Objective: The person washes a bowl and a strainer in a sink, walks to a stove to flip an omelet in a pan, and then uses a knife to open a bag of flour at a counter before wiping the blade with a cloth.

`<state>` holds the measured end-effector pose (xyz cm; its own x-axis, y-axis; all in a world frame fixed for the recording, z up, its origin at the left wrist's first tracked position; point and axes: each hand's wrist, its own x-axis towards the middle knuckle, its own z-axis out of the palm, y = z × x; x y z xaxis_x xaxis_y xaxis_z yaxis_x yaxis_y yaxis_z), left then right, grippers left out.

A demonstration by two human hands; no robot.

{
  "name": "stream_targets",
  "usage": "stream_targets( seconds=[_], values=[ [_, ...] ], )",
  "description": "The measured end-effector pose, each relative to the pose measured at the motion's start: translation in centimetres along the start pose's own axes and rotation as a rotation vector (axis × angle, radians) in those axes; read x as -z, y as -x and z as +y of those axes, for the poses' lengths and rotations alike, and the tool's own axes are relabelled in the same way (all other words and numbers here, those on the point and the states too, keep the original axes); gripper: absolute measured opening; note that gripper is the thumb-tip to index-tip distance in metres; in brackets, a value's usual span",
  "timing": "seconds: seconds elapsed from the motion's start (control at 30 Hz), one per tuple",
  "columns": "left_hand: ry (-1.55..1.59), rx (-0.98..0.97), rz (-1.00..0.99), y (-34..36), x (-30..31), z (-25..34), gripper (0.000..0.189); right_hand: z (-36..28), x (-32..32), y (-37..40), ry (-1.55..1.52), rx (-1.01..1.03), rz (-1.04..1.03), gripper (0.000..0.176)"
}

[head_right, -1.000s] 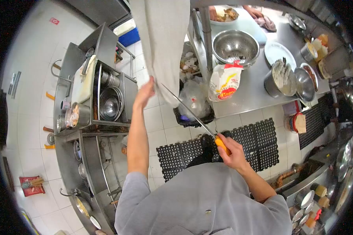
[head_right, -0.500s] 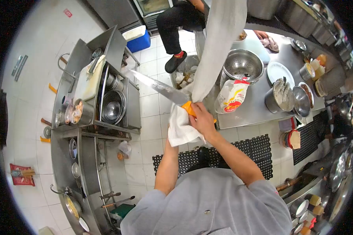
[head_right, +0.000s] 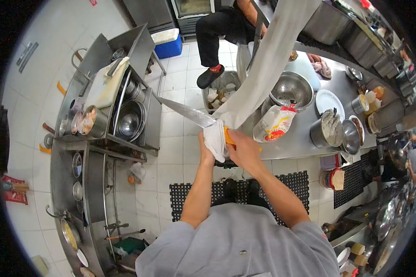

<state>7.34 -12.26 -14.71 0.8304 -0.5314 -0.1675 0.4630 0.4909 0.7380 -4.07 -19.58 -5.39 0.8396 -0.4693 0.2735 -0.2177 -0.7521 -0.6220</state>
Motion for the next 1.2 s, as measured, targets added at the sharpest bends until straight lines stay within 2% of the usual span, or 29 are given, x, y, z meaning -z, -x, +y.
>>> stream_targets(
  seconds=[0.07, 0.2, 0.27, 0.3, 0.37, 0.4, 0.5, 0.53, 0.57, 0.63, 0.67, 0.77, 0.83, 0.87, 0.93, 0.97, 1.03, 1.07, 1.13, 1.2],
  values=[
    [-0.165, -0.032, -0.081, 1.2, -0.9, 1.9, 0.019, 0.1, 0.3, 1.0, 0.02, 0.087, 0.064, 0.039],
    [-0.052, 0.001, -0.066, 2.1, -1.6, 3.2, 0.02, -2.0, 3.4, 2.2, -0.016, 0.019, 0.016, 0.039],
    [-0.371, -0.08, -0.016, 2.5, -2.6, 6.1, 0.023, -2.6, 4.8, 3.3, 0.015, -0.026, -0.055, 0.039],
    [-0.372, -0.077, -0.022, 2.2, -2.6, 6.3, 0.023, -2.8, 5.4, 3.8, 0.017, -0.03, -0.05, 0.039],
    [-0.381, -0.087, 0.169, 1.9, -3.2, 7.5, 0.019, -2.9, 6.3, 4.9, 0.062, -0.04, -0.055, 0.039],
    [-0.191, -0.073, 0.139, 2.3, -3.4, 8.9, 0.018, -3.0, 6.6, 5.7, 0.057, -0.049, -0.048, 0.039],
    [-0.166, 0.006, 0.069, 1.6, -1.6, 9.3, 0.022, -3.1, 8.2, 8.0, 0.046, -0.076, -0.066, 0.037],
    [-0.248, 0.001, 0.119, 0.7, -0.8, 8.9, 0.031, -3.3, 8.6, 8.7, 0.026, -0.128, -0.067, 0.038],
    [-0.255, 0.008, 0.103, -0.5, 1.1, 7.7, 0.031, -3.6, 9.1, 9.6, 0.006, -0.185, -0.064, 0.039],
    [-1.455, -1.019, -0.052, -3.2, 4.0, 4.8, 0.025, -3.3, 10.7, 11.8, 0.031, -0.233, -0.078, 0.038],
    [-1.423, -1.033, -0.105, -3.9, 3.6, 4.6, 0.025, -2.9, 11.9, 12.9, 0.052, -0.267, -0.113, 0.036],
    [-0.649, -0.396, -0.035, -5.3, 4.7, 5.7, 0.03, 0.3, 17.4, 17.9, 0.07, -0.344, -0.051, 0.037],
    [-0.17, 0.06, 0.039, -5.4, 5.9, 6.1, 0.036, 2.4, 21.0, 20.8, -0.097, -0.63, 0.125, 0.039],
    [-0.177, 0.068, 0.021, -5.4, 6.8, 5.9, 0.036, 3.7, 23.0, 21.4, 0.035, -0.662, 0.192, 0.039],
    [-0.892, 0.006, -0.233, -6.4, 8.2, 4.3, 0.035, 7.6, 27.8, 20.7, 0.248, -0.71, 0.265, 0.038],
    [-0.893, 0.002, -0.251, -6.4, 8.3, 3.8, 0.035, 9.9, 30.3, 19.8, 0.325, -0.731, 0.265, 0.038],
    [-0.806, 0.014, -0.227, -6.5, 7.9, 2.8, 0.035, 15.2, 33.9, 17.1, 0.451, -0.54, 0.353, 0.038],
    [-0.81, 0.009, -0.231, -6.5, 7.5, 2.7, 0.035, 17.7, 35.6, 15.2, 0.52, -0.508, 0.282, 0.039],
    [-0.783, 0.29, 0.068, -6.4, 6.1, 3.0, 0.037, 23.2, 38.7, 10.9, 0.535, -0.449, 0.167, 0.042],
    [-0.895, 0.285, 0.094, -6.5, 8.0, 1.9, 0.037, 30.4, 39.7, 6.1, 0.472, -0.439, 0.05, 0.043]
  ],
)
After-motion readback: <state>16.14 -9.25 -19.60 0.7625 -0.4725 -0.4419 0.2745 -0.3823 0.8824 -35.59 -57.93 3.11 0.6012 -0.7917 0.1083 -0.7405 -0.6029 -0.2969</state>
